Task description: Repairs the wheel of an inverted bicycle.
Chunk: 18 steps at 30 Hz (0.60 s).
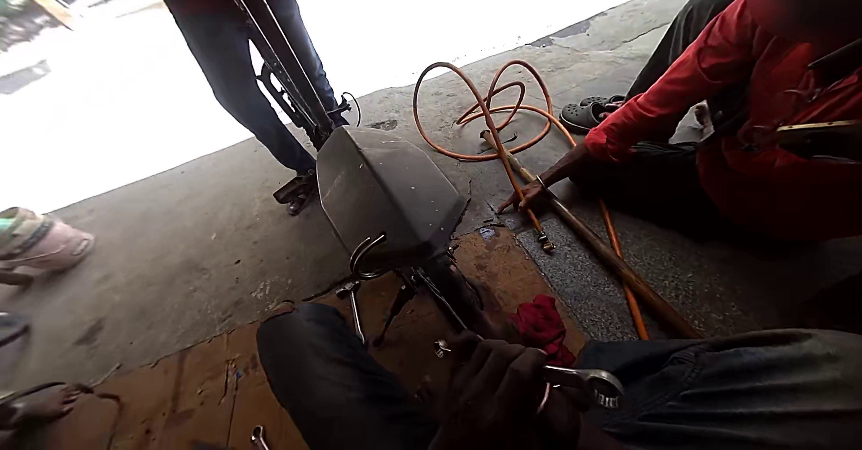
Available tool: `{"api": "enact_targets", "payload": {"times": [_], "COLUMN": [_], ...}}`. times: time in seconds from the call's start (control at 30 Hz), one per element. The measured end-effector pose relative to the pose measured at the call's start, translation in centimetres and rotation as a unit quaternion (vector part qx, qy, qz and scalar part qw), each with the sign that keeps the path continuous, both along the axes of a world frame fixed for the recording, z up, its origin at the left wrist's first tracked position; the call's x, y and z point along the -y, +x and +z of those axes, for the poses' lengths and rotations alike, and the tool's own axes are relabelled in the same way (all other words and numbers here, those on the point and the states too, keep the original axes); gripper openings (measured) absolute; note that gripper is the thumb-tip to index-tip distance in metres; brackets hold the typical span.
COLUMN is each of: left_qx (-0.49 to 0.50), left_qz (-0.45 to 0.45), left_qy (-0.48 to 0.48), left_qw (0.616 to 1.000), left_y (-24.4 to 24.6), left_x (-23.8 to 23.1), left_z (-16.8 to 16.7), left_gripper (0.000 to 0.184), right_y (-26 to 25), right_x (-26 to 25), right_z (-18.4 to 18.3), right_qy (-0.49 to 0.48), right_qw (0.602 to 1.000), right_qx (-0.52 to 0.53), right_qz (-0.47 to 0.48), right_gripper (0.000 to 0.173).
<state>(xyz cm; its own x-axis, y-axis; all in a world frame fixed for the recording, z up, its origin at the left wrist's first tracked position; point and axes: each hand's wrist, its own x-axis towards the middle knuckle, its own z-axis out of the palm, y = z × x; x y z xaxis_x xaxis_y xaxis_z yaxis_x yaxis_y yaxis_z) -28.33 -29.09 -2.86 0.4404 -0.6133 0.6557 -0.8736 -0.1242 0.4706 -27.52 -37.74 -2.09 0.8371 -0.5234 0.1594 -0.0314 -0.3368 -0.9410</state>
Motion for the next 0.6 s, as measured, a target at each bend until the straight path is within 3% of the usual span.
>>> {"api": "enact_targets", "payload": {"times": [0.07, 0.13, 0.2, 0.27, 0.33, 0.43, 0.47, 0.53, 0.6], "left_qx": [-0.077, -0.188, -0.263, -0.339, -0.403, -0.435, -0.437, -0.431, -0.431], "left_qz": [-0.006, 0.076, 0.211, 0.336, 0.4, 0.433, 0.425, 0.403, 0.379], "left_qy": [-0.096, -0.217, -0.232, -0.112, 0.009, 0.089, 0.097, 0.114, 0.131], "left_qw": [0.992, 0.955, 0.912, 0.872, 0.823, 0.785, 0.787, 0.8, 0.809], "left_y": [1.0, 3.1, 7.6, 13.4, 19.0, 23.8, 24.3, 24.8, 24.8], "left_x": [-1.6, -2.7, -3.7, -4.7, -5.0, -4.2, -4.0, -3.4, -3.0], "left_z": [0.7, 1.3, 1.8, 0.8, -1.6, -4.9, -5.4, -6.3, -6.6], "left_gripper": [0.021, 0.027, 0.032, 0.035, 0.046, 0.059, 0.061, 0.055, 0.045], "right_y": [-1.7, -2.2, -2.6, -3.0, -3.4, -4.1, -3.8, -1.4, 3.2], "right_x": [1.6, 1.6, 0.6, -0.9, -2.7, -5.5, -6.6, -7.7, -7.6], "right_z": [-1.2, -2.9, -3.5, -4.4, -5.4, -6.1, -6.5, -8.0, -10.9], "right_qy": [-0.119, -0.198, -0.224, -0.243, -0.263, -0.288, -0.245, -0.068, 0.117], "right_qw": [0.986, 0.974, 0.972, 0.967, 0.955, 0.937, 0.951, 0.967, 0.917], "right_qx": [0.027, 0.035, 0.036, 0.072, 0.137, 0.183, 0.128, -0.123, -0.325], "right_qz": [0.11, 0.101, 0.056, -0.009, -0.031, 0.079, 0.138, 0.214, 0.202], "right_gripper": [0.085, 0.114, 0.111, 0.09, 0.075, 0.04, 0.035, 0.049, 0.073]}}
